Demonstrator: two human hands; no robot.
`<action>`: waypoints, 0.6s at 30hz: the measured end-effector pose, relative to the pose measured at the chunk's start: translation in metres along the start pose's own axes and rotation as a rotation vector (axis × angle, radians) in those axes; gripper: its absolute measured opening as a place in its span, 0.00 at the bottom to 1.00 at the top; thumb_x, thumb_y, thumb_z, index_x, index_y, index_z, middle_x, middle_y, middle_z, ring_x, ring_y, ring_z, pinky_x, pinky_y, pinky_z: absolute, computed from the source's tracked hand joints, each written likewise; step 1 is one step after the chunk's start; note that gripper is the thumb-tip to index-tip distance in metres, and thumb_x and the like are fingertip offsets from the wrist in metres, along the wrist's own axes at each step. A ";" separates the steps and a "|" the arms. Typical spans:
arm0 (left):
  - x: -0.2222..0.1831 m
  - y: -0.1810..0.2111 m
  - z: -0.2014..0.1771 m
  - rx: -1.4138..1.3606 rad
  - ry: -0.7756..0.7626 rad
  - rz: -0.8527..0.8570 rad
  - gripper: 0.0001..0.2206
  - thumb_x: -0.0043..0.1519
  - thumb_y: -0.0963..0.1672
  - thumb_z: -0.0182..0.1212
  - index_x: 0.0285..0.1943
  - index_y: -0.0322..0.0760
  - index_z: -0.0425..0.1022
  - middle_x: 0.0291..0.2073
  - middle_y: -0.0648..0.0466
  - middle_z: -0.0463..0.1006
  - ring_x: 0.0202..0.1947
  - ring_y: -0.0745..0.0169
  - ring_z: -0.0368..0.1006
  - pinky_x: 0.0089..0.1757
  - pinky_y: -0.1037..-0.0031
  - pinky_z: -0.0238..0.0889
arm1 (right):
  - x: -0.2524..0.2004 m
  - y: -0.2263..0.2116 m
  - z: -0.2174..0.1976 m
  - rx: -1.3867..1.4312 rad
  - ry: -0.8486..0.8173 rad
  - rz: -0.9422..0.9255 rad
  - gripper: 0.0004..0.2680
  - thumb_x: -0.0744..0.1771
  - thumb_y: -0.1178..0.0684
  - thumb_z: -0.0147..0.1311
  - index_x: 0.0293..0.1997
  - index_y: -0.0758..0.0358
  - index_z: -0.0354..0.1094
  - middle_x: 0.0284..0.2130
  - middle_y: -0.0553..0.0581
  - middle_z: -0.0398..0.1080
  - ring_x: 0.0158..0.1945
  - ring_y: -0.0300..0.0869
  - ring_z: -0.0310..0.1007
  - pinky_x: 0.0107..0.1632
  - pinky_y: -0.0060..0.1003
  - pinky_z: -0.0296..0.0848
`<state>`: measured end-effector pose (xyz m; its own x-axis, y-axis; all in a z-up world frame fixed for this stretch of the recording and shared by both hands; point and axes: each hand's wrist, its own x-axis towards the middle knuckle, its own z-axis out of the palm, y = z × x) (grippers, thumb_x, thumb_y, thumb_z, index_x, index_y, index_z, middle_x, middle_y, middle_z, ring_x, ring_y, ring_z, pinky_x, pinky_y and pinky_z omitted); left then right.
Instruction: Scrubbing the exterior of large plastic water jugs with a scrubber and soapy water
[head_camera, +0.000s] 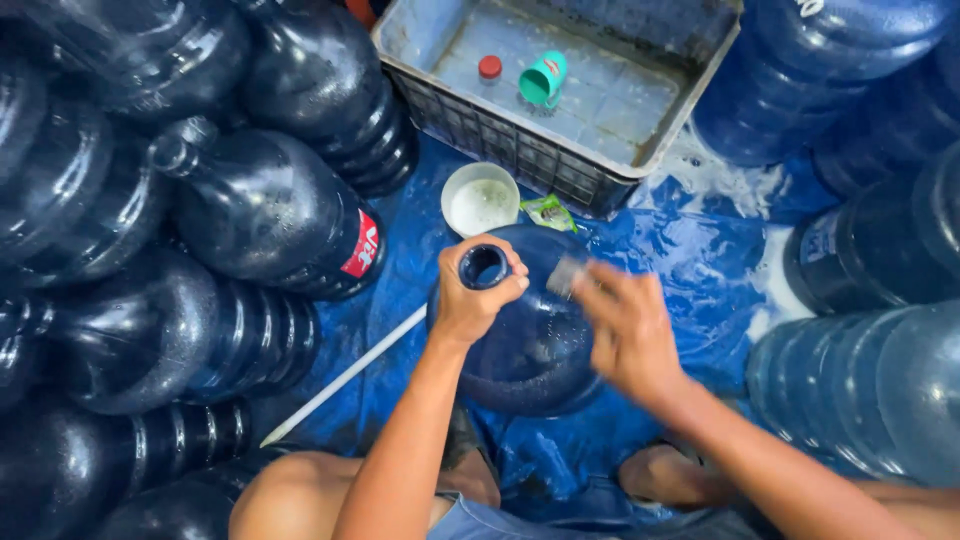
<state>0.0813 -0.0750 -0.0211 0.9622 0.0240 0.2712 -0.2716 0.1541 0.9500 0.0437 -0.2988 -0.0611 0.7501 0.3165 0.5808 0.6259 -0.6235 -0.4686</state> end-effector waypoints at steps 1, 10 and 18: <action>0.001 0.002 0.002 0.000 0.005 0.005 0.08 0.43 0.35 0.72 0.27 0.32 0.77 0.21 0.49 0.80 0.29 0.64 0.79 0.39 0.74 0.73 | 0.011 0.010 0.004 0.000 -0.001 -0.007 0.16 0.65 0.64 0.47 0.55 0.57 0.76 0.52 0.68 0.73 0.41 0.63 0.69 0.46 0.52 0.68; 0.002 0.001 -0.001 0.066 0.175 -0.085 0.06 0.47 0.38 0.68 0.30 0.39 0.76 0.25 0.55 0.78 0.29 0.64 0.76 0.36 0.73 0.73 | -0.033 -0.070 -0.016 0.024 -0.197 -0.037 0.21 0.65 0.67 0.48 0.66 0.58 0.65 0.63 0.68 0.66 0.44 0.54 0.67 0.45 0.50 0.63; 0.003 0.002 0.006 0.030 0.239 -0.049 0.07 0.44 0.34 0.69 0.27 0.34 0.77 0.21 0.49 0.80 0.29 0.64 0.79 0.38 0.72 0.74 | 0.025 0.001 0.012 -0.038 0.125 0.158 0.15 0.65 0.68 0.53 0.57 0.66 0.75 0.51 0.71 0.74 0.45 0.64 0.71 0.49 0.49 0.68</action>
<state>0.0831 -0.0801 -0.0175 0.9505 0.2508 0.1836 -0.2213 0.1314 0.9663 0.0657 -0.2830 -0.0551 0.8044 0.1228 0.5813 0.4922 -0.6857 -0.5363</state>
